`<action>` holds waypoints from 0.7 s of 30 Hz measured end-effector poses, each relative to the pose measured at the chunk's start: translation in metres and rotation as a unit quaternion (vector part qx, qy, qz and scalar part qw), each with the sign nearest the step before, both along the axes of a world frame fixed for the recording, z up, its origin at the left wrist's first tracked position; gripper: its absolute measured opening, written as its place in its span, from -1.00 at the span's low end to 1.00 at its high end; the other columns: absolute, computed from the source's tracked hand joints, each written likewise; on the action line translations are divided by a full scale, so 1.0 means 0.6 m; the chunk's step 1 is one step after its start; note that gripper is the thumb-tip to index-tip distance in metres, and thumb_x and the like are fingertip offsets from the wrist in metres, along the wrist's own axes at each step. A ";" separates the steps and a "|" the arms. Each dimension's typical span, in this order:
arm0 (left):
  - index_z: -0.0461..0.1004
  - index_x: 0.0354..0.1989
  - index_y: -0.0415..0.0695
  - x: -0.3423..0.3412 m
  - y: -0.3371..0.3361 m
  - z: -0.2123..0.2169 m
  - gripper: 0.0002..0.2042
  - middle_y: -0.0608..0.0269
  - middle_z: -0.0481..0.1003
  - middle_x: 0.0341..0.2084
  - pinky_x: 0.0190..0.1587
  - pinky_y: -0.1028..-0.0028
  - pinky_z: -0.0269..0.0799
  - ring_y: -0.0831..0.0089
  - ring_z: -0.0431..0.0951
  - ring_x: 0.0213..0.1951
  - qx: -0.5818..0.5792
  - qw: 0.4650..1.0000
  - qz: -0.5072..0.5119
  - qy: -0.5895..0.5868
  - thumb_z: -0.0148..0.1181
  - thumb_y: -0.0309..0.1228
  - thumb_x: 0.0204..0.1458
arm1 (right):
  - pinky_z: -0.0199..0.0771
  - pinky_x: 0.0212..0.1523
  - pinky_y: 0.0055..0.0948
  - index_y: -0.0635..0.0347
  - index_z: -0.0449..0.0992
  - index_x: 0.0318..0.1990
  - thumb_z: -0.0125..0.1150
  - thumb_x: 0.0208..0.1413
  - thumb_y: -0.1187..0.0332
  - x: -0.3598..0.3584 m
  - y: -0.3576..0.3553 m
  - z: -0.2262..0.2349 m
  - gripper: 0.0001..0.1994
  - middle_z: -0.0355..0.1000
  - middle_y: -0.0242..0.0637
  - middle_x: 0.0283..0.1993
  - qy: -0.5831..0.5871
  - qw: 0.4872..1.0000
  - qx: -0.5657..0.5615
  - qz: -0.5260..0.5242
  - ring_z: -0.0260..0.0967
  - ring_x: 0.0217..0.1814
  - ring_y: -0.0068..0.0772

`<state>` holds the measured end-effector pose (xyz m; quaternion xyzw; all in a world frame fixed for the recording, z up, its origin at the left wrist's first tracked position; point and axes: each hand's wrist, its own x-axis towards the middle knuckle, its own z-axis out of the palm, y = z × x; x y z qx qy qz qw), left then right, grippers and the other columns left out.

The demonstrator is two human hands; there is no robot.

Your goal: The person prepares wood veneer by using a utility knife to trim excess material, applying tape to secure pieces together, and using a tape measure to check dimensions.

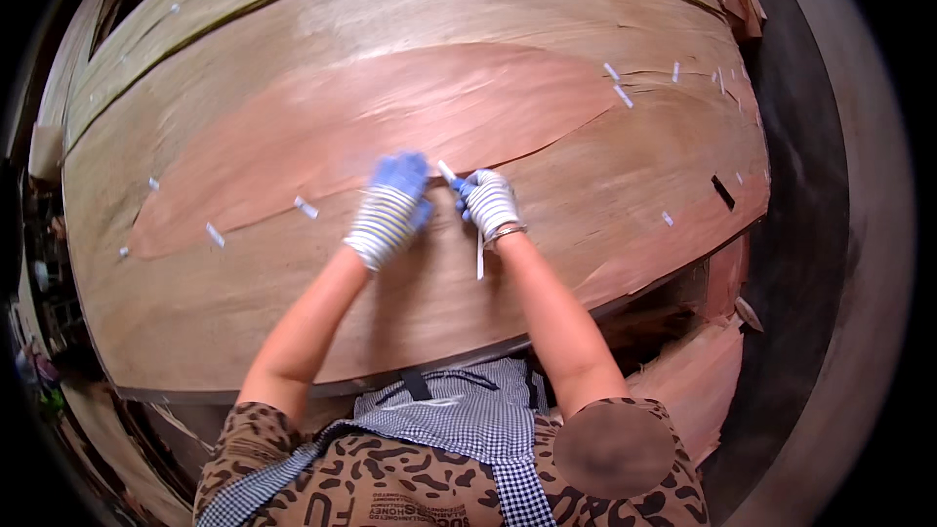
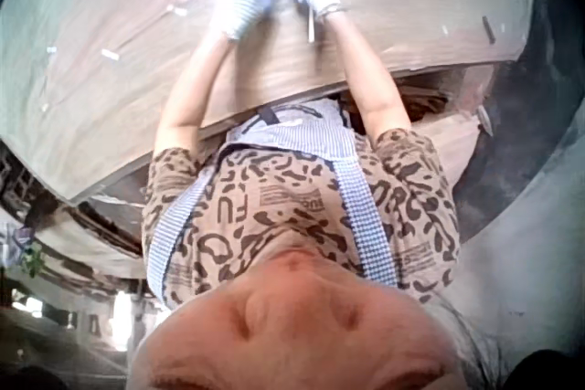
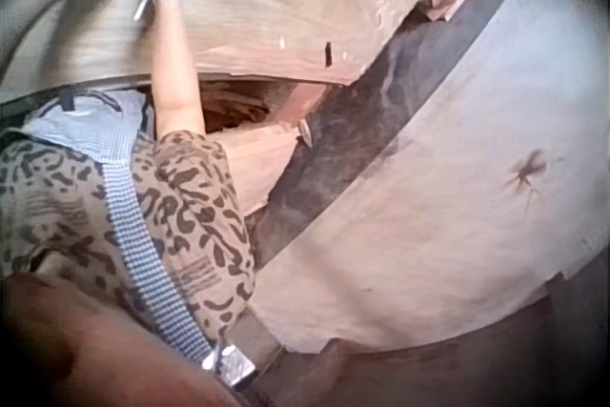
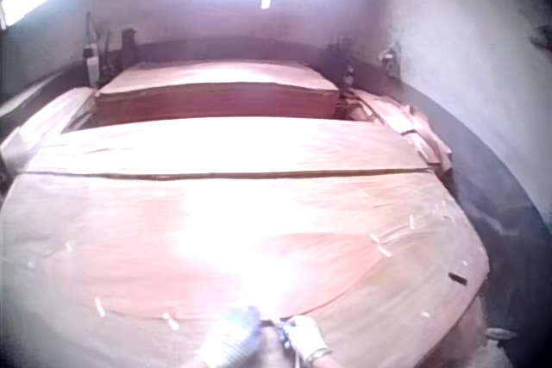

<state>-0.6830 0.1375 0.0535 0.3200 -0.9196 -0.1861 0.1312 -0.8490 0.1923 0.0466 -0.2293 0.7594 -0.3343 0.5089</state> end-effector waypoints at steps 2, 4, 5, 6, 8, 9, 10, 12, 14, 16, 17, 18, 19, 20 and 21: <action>0.27 -0.05 -0.25 -0.059 0.029 -0.054 -0.59 -0.04 0.22 0.02 0.18 0.22 -0.05 0.11 0.18 0.09 -0.041 0.996 -0.074 0.026 -0.04 -0.36 -0.13 | 0.34 -0.57 -0.39 0.23 0.39 -0.48 0.10 -0.04 0.22 -0.030 0.015 -0.034 -0.76 0.38 -0.20 -0.58 0.068 0.994 0.011 0.086 0.31 -0.62 -0.33; 0.26 -0.04 -0.27 -0.065 0.033 -0.074 -0.57 -0.03 0.22 0.04 0.20 0.19 -0.11 0.11 0.16 0.11 -0.068 0.996 -0.050 -0.031 -0.05 -0.35 -0.12 | 0.35 -0.27 -0.19 0.21 0.42 -0.42 0.01 -0.04 0.24 -0.038 0.023 -0.019 -0.79 0.40 -0.03 -0.40 0.328 0.901 -0.043 0.282 0.35 -0.35 -0.01; 0.26 -0.04 -0.28 -0.083 0.037 -0.062 -0.58 -0.03 0.22 0.04 0.20 0.16 -0.12 0.11 0.16 0.11 -0.092 0.987 -0.064 -0.115 -0.05 -0.34 -0.11 | 0.33 -0.28 -0.11 0.21 0.42 -0.39 -0.01 -0.04 0.27 -0.065 0.028 -0.019 -0.80 0.38 0.01 -0.36 0.397 0.863 -0.007 0.311 0.31 -0.31 0.08; 0.26 -0.04 -0.28 -0.102 0.040 -0.048 -0.58 -0.02 0.21 0.04 0.19 0.14 -0.13 0.12 0.17 0.11 -0.114 0.970 -0.075 -0.199 -0.06 -0.34 -0.11 | 0.35 -0.34 -0.17 0.22 0.41 -0.39 0.00 -0.03 0.28 -0.106 0.038 -0.021 -0.81 0.40 -0.02 -0.41 0.417 0.871 -0.007 0.260 0.34 -0.38 0.00; 0.27 -0.04 -0.24 -0.156 0.011 0.019 -0.58 0.00 0.22 0.04 0.17 0.05 -0.15 0.10 0.15 0.11 -0.002 0.937 -0.100 -0.335 -0.04 -0.33 -0.10 | 0.37 -0.47 -0.33 0.25 0.40 -0.38 0.00 0.01 0.33 -0.174 0.033 -0.016 -0.84 0.41 -0.12 -0.50 0.295 0.949 0.010 0.114 0.35 -0.51 -0.24; 0.27 -0.03 -0.22 -0.165 -0.020 0.011 -0.58 0.00 0.21 0.04 0.17 0.06 -0.15 0.09 0.14 0.12 0.006 0.970 -0.063 -0.235 -0.03 -0.33 -0.11 | 0.36 -0.53 -0.43 0.26 0.39 -0.37 0.00 0.02 0.36 -0.192 0.017 -0.015 -0.85 0.40 -0.20 -0.55 0.141 0.989 0.027 0.022 0.34 -0.57 -0.40; 0.27 -0.03 -0.20 -0.162 -0.053 -0.004 -0.58 -0.01 0.20 0.05 0.17 0.06 -0.15 0.07 0.13 0.12 0.012 0.991 -0.029 -0.133 -0.02 -0.33 -0.11 | 0.29 -0.60 -0.61 0.28 0.38 -0.34 -0.01 0.04 0.41 -0.194 -0.015 -0.004 -0.88 0.36 -0.32 -0.56 0.063 0.998 -0.031 -0.006 0.23 -0.62 -0.63; 0.25 0.00 -0.13 -0.147 -0.111 -0.034 -0.55 -0.02 0.14 0.09 0.17 0.08 -0.15 0.03 0.06 0.15 -0.019 0.999 0.045 0.007 0.02 -0.33 -0.14 | 0.28 -0.62 -0.60 0.30 0.38 -0.32 -0.02 0.04 0.41 -0.182 -0.099 0.016 -0.86 0.38 -0.28 -0.53 -0.035 0.996 -0.084 0.005 0.23 -0.66 -0.59; 0.18 0.06 -0.15 -0.171 -0.164 -0.046 -0.49 -0.02 0.08 0.12 0.18 0.09 -0.16 0.02 0.03 0.16 -0.028 0.997 0.069 0.024 0.03 -0.33 -0.15 | 0.27 -0.63 -0.60 0.31 0.38 -0.33 -0.01 0.03 0.40 -0.187 -0.187 0.016 -0.85 0.39 -0.27 -0.54 -0.034 0.996 -0.088 0.000 0.24 -0.67 -0.58; 0.14 0.09 -0.18 -0.209 -0.207 -0.042 -0.46 -0.02 0.07 0.13 0.19 0.12 -0.17 0.04 0.02 0.17 -0.050 0.997 0.052 0.037 0.03 -0.35 -0.15 | 0.24 -0.68 -0.61 0.26 0.42 -0.43 0.07 0.00 0.34 -0.209 -0.251 -0.012 -0.85 0.40 -0.32 -0.59 -0.003 0.995 -0.093 -0.029 0.25 -0.69 -0.62; 0.12 0.10 -0.20 -0.214 -0.222 -0.048 -0.45 -0.02 0.06 0.14 0.19 0.13 -0.17 0.06 0.01 0.18 -0.057 0.997 0.045 0.039 0.03 -0.35 -0.15 | 0.24 -0.69 -0.62 0.24 0.42 -0.48 0.10 0.00 0.31 -0.200 -0.276 -0.015 -0.83 0.38 -0.33 -0.62 -0.030 0.997 -0.058 -0.030 0.24 -0.72 -0.61; 0.12 0.10 -0.22 -0.221 -0.238 -0.054 -0.46 -0.03 0.06 0.14 0.21 0.18 -0.16 0.09 0.03 0.17 -0.047 0.997 0.016 0.058 0.01 -0.36 -0.13 | 0.23 -0.69 -0.62 0.24 0.42 -0.50 0.10 0.00 0.30 -0.186 -0.284 -0.021 -0.82 0.37 -0.34 -0.63 -0.017 0.998 -0.049 -0.028 0.23 -0.72 -0.62; 0.14 0.08 -0.24 -0.228 -0.247 -0.068 -0.50 -0.04 0.08 0.13 0.21 0.21 -0.15 0.10 0.07 0.16 -0.040 0.998 -0.020 0.050 -0.04 -0.35 -0.09 | 0.23 -0.69 -0.63 0.23 0.41 -0.52 0.10 0.00 0.30 -0.181 -0.284 -0.031 -0.80 0.37 -0.34 -0.63 -0.001 0.999 -0.038 -0.025 0.22 -0.73 -0.63; 0.15 0.07 -0.26 -0.231 -0.251 -0.073 -0.52 -0.05 0.10 0.12 0.21 0.22 -0.15 0.11 0.08 0.16 -0.040 0.998 -0.029 0.029 -0.09 -0.36 -0.07 | 0.21 -0.72 -0.59 0.32 0.39 -0.48 0.12 -0.01 0.30 -0.174 -0.282 -0.032 -0.77 0.34 -0.32 -0.66 0.005 0.997 -0.065 -0.038 0.22 -0.74 -0.60; 0.17 0.06 -0.27 -0.235 -0.254 -0.078 -0.55 -0.05 0.12 0.11 0.21 0.23 -0.14 0.13 0.09 0.16 -0.040 0.999 -0.037 0.008 -0.14 -0.36 -0.05 | 0.24 -0.67 -0.56 0.31 0.39 -0.51 0.11 -0.01 0.28 -0.171 -0.273 -0.030 -0.76 0.35 -0.33 -0.65 0.037 0.997 -0.069 -0.004 0.25 -0.69 -0.60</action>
